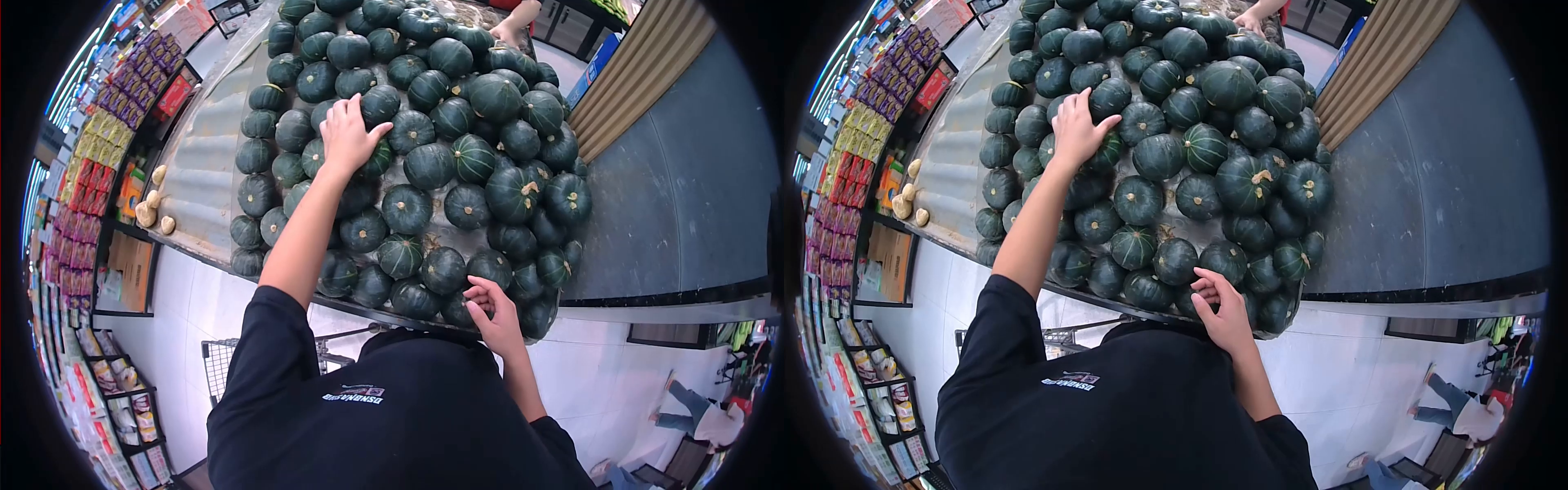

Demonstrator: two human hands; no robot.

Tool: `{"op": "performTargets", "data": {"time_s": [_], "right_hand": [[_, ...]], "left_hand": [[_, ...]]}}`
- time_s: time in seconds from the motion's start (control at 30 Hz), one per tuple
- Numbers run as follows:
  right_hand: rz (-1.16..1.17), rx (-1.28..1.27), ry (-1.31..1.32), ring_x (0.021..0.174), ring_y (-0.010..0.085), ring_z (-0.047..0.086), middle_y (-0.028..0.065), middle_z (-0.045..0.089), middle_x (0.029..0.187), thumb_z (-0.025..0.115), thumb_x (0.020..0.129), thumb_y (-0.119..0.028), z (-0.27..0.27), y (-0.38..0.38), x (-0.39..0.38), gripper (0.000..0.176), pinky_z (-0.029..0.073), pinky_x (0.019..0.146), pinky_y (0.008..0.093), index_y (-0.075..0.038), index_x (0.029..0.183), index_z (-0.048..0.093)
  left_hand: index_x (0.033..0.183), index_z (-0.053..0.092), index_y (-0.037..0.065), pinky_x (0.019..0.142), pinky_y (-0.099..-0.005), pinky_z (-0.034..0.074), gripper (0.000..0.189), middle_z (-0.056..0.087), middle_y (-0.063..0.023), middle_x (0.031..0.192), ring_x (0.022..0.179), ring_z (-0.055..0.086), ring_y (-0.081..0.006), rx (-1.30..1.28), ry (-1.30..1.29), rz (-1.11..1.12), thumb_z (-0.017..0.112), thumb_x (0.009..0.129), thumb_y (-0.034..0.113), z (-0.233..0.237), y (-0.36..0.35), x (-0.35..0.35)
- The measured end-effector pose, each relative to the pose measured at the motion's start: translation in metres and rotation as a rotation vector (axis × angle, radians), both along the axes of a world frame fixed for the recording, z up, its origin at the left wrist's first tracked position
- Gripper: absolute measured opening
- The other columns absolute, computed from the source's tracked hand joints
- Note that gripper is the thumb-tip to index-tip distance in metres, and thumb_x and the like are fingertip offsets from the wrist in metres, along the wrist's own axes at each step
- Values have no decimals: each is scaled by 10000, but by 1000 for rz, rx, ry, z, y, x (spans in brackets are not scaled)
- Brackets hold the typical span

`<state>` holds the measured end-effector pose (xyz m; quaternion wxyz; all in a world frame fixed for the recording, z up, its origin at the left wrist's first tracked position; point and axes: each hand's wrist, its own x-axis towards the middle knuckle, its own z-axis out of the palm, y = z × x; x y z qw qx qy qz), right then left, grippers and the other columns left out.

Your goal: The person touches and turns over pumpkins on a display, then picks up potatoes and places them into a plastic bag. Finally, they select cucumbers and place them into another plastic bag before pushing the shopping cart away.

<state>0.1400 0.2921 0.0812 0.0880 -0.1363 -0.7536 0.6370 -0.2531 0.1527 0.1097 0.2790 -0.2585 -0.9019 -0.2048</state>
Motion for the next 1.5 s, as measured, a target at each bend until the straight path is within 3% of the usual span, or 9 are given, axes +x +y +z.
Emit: {"op": "performTargets", "data": {"time_s": [0.33,0.53,0.7,0.83,0.93,1.03,1.2,1.3,1.5], "right_hand": [[-49,8,-9,925,138,640,78,674,1071,646,918,-50,1,3,9,434,531,847,285,-30,1346,577],[-57,-14,-25,963,103,616,58,657,1095,623,933,-30,-1,6,12,431,503,863,253,-22,1360,563],[-57,-13,-23,929,133,632,75,666,1068,636,920,-48,3,4,5,432,524,848,281,-28,1348,575],[19,-22,-21,981,116,624,70,651,1109,615,954,-54,11,13,-18,429,506,864,258,-24,1376,546],[50,-187,-29,943,129,628,86,656,1088,628,953,-84,17,15,-45,418,522,857,271,-24,1361,562],[147,-435,34,1038,161,617,121,603,1207,686,950,-171,12,16,-72,626,519,924,310,-64,1496,399],[192,-625,195,1216,228,560,157,492,1375,799,873,-238,8,5,-98,912,502,996,368,-100,1574,233],[71,-137,204,1287,317,533,171,465,1412,918,697,-209,-7,4,-105,1039,472,1045,424,-86,1521,298],[-104,420,188,1216,392,566,196,506,1368,912,656,-211,-18,-8,-97,980,475,1020,465,-62,1445,351]], "left_hand": [[1215,683,46,940,-433,471,760,688,-153,1148,1095,657,-296,1,-140,55,762,739,634,19,18,-24],[1049,730,-33,807,-387,554,617,756,-137,923,856,733,-275,699,-543,-138,702,864,555,37,7,-23],[1318,561,53,793,-414,561,542,676,-131,1186,990,694,-257,1435,-1243,-421,574,980,476,40,7,5],[1388,494,62,845,-459,564,573,623,-160,1297,1071,668,-276,1509,-1475,-614,564,987,465,38,-2,19],[1402,499,64,936,-439,535,570,611,-149,1303,1156,633,-284,1408,-1395,-558,616,968,415,33,-7,41],[1431,473,41,995,-359,495,767,584,-94,1292,1163,591,-218,696,-724,-844,807,797,312,23,-19,67],[1335,570,55,1056,-446,462,790,562,-165,1336,1256,552,-354,188,-390,-1127,921,638,183,17,-19,131],[1315,583,55,1072,-470,470,750,521,-157,1378,1304,511,-365,49,-263,-1134,856,617,85,7,-19,150],[1414,517,103,1085,-490,470,853,442,-177,1469,1357,473,-375,5,-383,-974,843,628,52,-10,-30,168]]}}
